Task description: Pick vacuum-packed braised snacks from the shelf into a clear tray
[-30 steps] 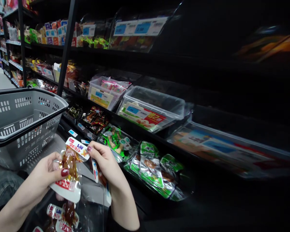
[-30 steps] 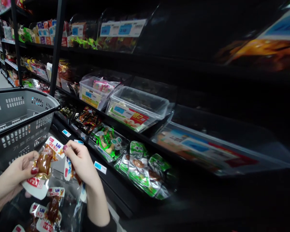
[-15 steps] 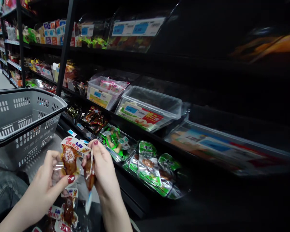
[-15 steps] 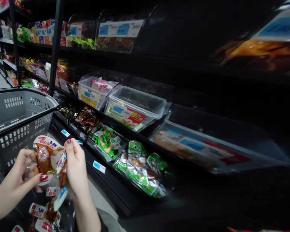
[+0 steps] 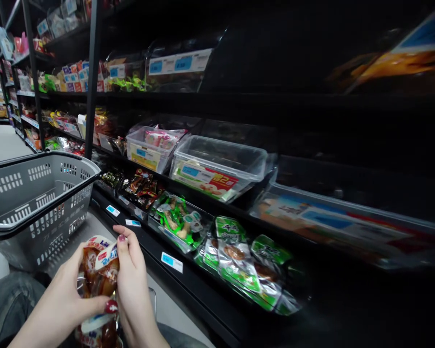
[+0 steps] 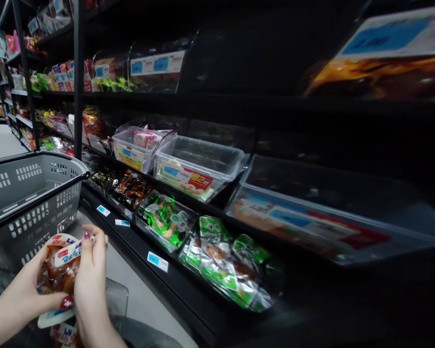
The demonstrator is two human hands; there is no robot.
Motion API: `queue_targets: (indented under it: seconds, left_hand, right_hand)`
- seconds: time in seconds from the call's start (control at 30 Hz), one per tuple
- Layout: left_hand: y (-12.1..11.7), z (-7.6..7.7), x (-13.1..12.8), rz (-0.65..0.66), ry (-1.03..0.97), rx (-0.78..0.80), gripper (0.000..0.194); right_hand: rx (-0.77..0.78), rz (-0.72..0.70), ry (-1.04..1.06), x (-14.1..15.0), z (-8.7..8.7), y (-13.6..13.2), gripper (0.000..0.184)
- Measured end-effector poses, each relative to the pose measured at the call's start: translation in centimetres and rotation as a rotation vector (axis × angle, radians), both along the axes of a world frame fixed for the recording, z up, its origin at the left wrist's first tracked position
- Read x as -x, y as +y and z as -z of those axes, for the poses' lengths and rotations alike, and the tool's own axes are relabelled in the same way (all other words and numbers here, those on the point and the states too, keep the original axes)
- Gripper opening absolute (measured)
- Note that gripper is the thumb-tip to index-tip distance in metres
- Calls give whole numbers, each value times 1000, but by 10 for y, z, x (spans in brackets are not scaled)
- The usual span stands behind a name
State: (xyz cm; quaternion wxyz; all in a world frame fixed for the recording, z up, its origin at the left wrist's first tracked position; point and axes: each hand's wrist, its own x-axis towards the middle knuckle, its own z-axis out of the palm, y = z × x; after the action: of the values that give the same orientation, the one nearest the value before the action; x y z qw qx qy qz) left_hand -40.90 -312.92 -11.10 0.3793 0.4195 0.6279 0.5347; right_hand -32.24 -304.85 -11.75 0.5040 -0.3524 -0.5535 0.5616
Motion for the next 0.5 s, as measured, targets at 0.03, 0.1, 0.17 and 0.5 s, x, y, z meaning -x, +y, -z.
queue_targets:
  seconds: [0.03, 0.1, 0.17, 0.5]
  left_hand:
    - [3, -1, -1, -10, -80, -8, 67]
    - [9, -1, -3, -15, -218, -16, 65]
    - [13, 3, -3, -54, -278, -35, 71]
    - [25, -7, 15, -26, -383, -180, 82]
  right_hand:
    - [4, -18, 21, -1, 0, -1, 27]
    - [49, -61, 82, -1, 1, -2, 30]
    - [165, -116, 177, -1, 1, -2, 34]
    - [86, -314, 102, -7, -8, 35, 15]
